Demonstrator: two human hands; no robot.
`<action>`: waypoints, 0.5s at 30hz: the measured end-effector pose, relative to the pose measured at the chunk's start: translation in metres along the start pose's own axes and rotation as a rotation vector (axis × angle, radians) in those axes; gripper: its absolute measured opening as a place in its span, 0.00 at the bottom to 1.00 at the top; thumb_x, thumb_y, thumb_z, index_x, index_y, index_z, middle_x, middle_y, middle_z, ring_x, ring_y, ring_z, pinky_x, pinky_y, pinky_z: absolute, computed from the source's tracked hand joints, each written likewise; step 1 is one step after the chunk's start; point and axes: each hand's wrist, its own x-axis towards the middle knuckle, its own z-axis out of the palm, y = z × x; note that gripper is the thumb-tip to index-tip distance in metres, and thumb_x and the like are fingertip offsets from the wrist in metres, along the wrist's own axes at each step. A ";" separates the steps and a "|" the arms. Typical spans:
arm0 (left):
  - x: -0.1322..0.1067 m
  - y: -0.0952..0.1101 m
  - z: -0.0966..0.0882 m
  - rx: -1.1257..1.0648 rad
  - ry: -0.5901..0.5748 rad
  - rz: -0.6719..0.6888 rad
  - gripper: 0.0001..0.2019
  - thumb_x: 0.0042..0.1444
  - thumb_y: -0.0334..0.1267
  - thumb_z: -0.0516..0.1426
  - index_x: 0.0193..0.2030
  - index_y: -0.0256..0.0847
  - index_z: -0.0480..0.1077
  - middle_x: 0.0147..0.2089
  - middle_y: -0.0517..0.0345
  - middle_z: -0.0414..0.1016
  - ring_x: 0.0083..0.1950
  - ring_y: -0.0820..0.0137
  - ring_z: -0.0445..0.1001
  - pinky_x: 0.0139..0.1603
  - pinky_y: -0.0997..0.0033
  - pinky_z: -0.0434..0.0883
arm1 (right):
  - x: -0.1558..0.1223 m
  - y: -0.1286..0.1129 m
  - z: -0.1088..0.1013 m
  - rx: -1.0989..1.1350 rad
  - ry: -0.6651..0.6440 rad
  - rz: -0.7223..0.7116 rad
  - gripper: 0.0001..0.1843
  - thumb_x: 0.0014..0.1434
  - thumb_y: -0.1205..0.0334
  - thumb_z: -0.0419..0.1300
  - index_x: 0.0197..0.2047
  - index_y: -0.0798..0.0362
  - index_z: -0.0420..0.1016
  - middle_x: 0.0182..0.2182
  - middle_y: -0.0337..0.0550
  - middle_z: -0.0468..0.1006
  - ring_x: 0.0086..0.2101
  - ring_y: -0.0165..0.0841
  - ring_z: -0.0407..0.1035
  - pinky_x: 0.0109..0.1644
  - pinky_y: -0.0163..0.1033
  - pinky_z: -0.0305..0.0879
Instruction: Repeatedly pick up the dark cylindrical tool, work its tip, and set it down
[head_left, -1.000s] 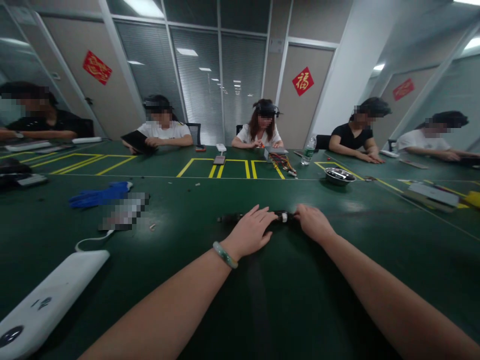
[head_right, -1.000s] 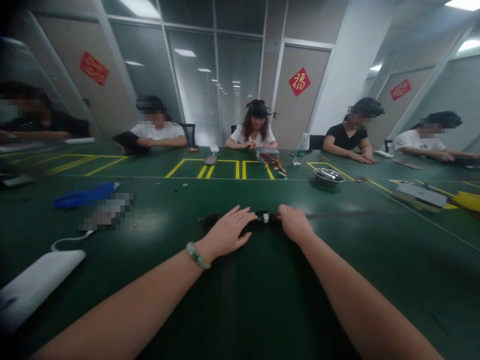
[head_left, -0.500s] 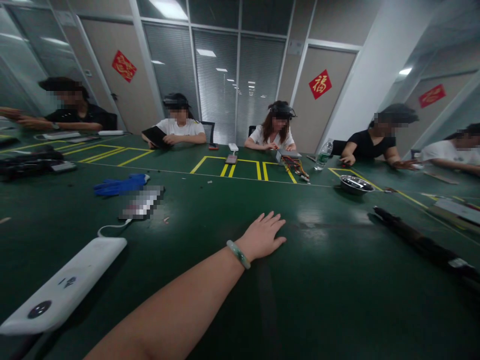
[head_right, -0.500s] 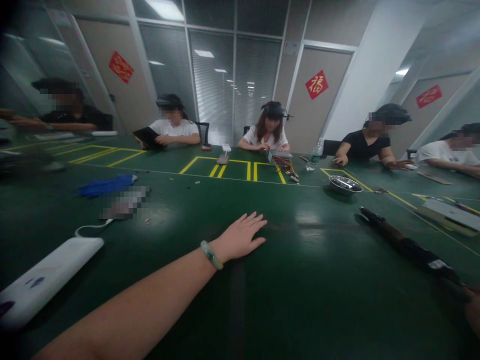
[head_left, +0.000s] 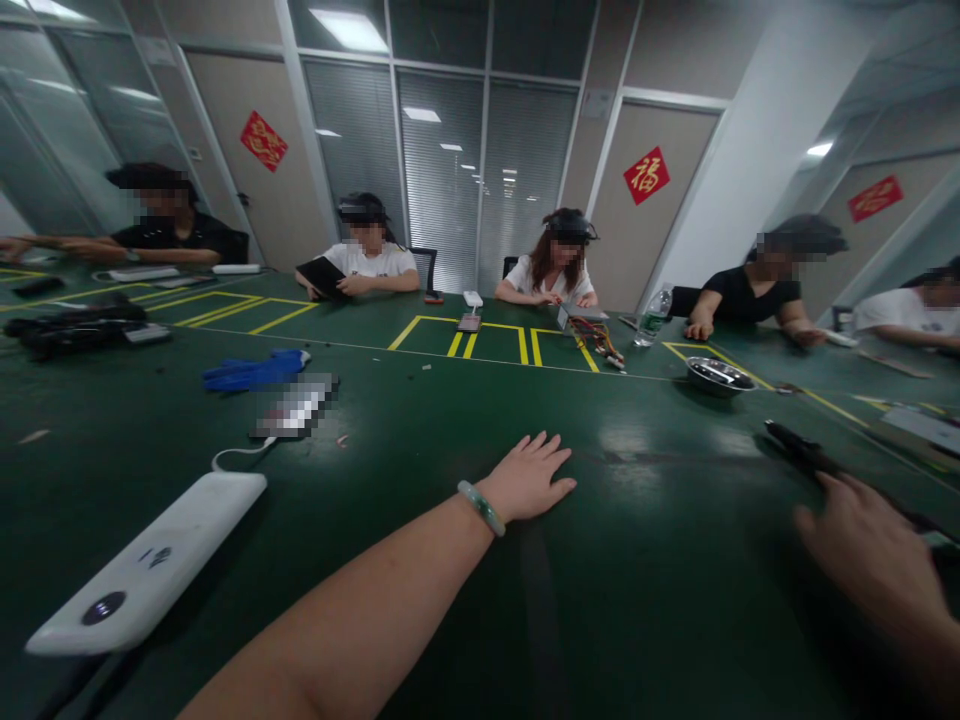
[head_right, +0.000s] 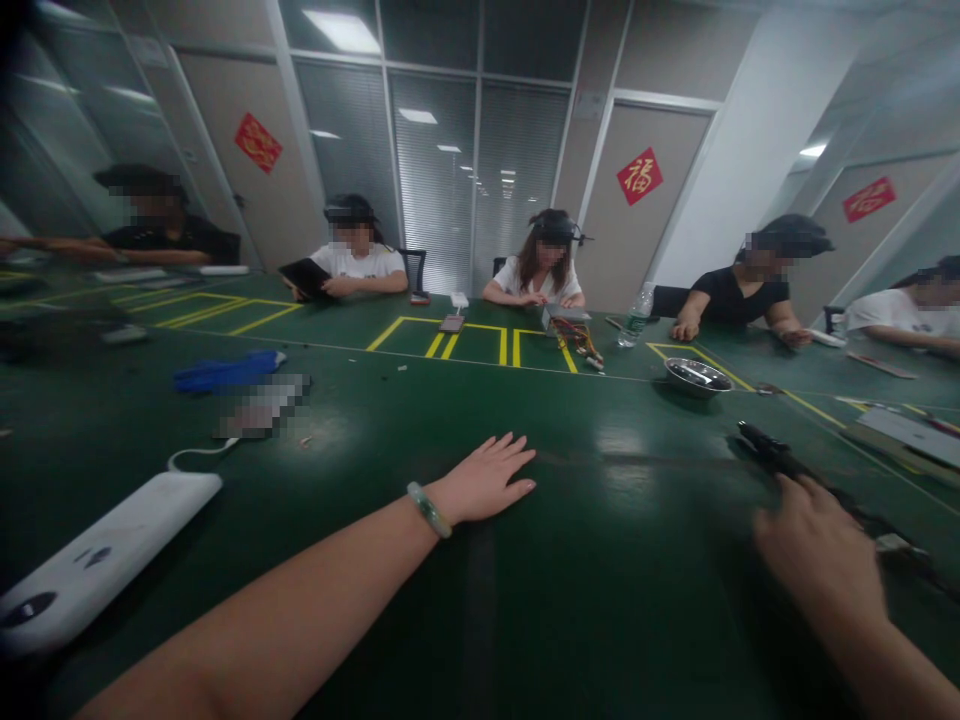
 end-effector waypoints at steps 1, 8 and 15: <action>-0.001 0.000 -0.001 0.001 -0.005 0.005 0.32 0.66 0.57 0.37 0.70 0.44 0.49 0.73 0.54 0.43 0.73 0.58 0.39 0.70 0.51 0.44 | 0.001 -0.033 0.004 -0.017 -0.061 -0.078 0.35 0.59 0.45 0.50 0.62 0.58 0.63 0.59 0.66 0.62 0.58 0.56 0.58 0.56 0.60 0.59; -0.007 0.009 0.006 0.107 -0.012 0.254 0.30 0.66 0.50 0.44 0.71 0.41 0.45 0.74 0.54 0.38 0.74 0.61 0.35 0.71 0.54 0.40 | -0.040 -0.259 -0.004 0.487 -0.358 -0.637 0.31 0.66 0.49 0.49 0.68 0.48 0.52 0.66 0.44 0.56 0.64 0.41 0.49 0.67 0.53 0.50; -0.004 0.015 0.011 0.177 -0.111 0.340 0.31 0.64 0.46 0.49 0.71 0.40 0.45 0.74 0.51 0.38 0.74 0.56 0.36 0.70 0.50 0.41 | -0.046 -0.255 -0.002 0.627 -0.679 -0.794 0.36 0.63 0.50 0.57 0.70 0.41 0.48 0.67 0.41 0.52 0.65 0.41 0.46 0.69 0.54 0.42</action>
